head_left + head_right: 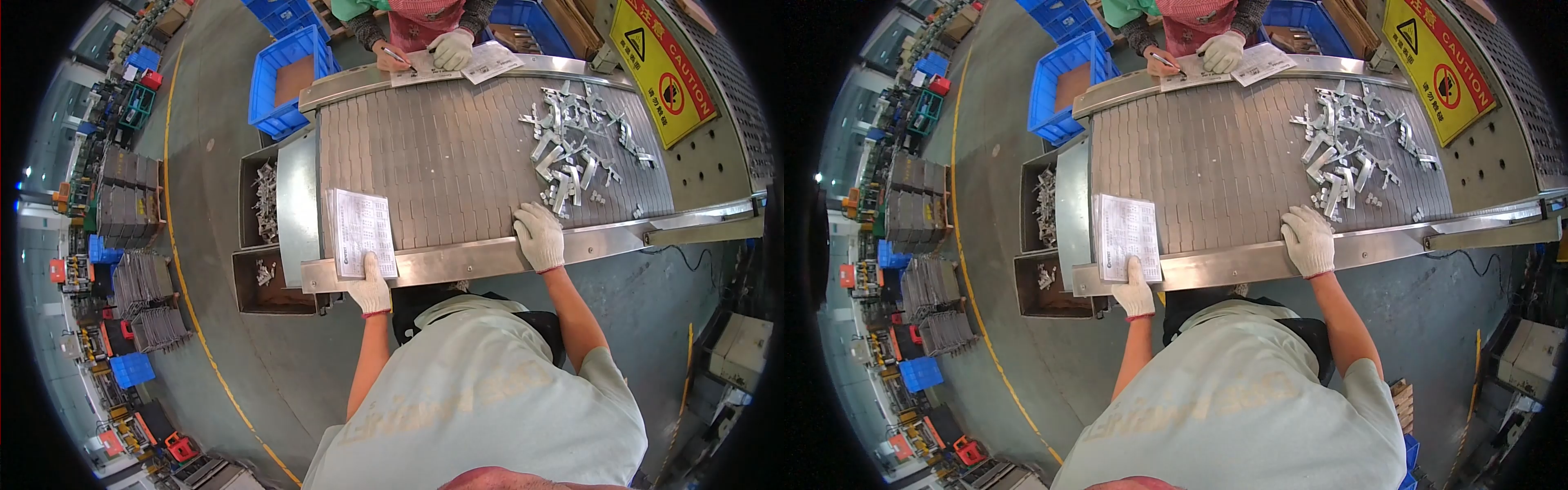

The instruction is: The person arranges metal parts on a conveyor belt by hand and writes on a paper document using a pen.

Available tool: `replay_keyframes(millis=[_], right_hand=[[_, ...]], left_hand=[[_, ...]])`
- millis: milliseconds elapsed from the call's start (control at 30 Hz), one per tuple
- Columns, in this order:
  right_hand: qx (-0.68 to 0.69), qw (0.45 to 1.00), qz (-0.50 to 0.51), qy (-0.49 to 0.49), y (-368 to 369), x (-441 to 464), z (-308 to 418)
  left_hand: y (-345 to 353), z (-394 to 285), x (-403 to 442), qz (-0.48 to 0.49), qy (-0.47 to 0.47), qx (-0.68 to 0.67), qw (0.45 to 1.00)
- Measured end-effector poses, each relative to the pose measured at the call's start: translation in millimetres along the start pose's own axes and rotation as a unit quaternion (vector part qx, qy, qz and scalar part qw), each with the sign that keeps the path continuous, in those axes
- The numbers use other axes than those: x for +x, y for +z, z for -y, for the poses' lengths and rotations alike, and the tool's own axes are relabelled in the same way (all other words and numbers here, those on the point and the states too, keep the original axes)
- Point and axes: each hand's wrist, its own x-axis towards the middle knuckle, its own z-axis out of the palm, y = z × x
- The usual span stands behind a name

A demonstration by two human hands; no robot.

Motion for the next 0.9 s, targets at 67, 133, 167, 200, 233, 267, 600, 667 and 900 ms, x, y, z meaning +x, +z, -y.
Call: replay_keyframes(millis=[67,133,167,200,233,267,600,667,900], right_hand=[[-0.001,1.000,-0.001,-0.001,-0.2,0.0,-0.2],[-0.002,1.000,0.001,0.000,-1.5,0.4,0.3],[-0.002,1.000,0.000,0.000,-1.6,0.5,0.5],[-0.001,1.000,-0.001,0.000,-1.6,0.5,0.6],[-0.001,1.000,-0.002,-0.001,-1.6,0.5,1.0],[-0.001,1.000,-0.003,-0.001,-1.6,0.3,0.8],[-0.001,1.000,-0.007,-0.005,-0.8,-0.3,-0.4],[0.000,1.000,-0.008,-0.005,-1.0,-0.1,-0.6],[0.002,1.000,0.002,0.002,-4.5,0.7,1.6]], left_hand=[[0.5,3.5,0.1,-0.006,0.002,0.009,1.000],[-0.4,8.7,0.4,-0.002,-0.006,0.010,1.000],[-0.5,8.2,0.5,0.000,-0.010,0.011,1.000],[-0.1,7.7,0.3,-0.002,-0.007,0.009,1.000],[0.2,7.3,0.1,-0.003,-0.003,0.006,1.000],[0.5,6.6,0.0,-0.005,0.000,0.004,1.000],[1.0,3.8,-0.5,-0.008,0.007,0.007,1.000],[1.4,4.2,-0.5,-0.009,0.006,0.006,1.000],[1.9,4.5,-1.3,-0.010,0.017,-0.005,1.000]])
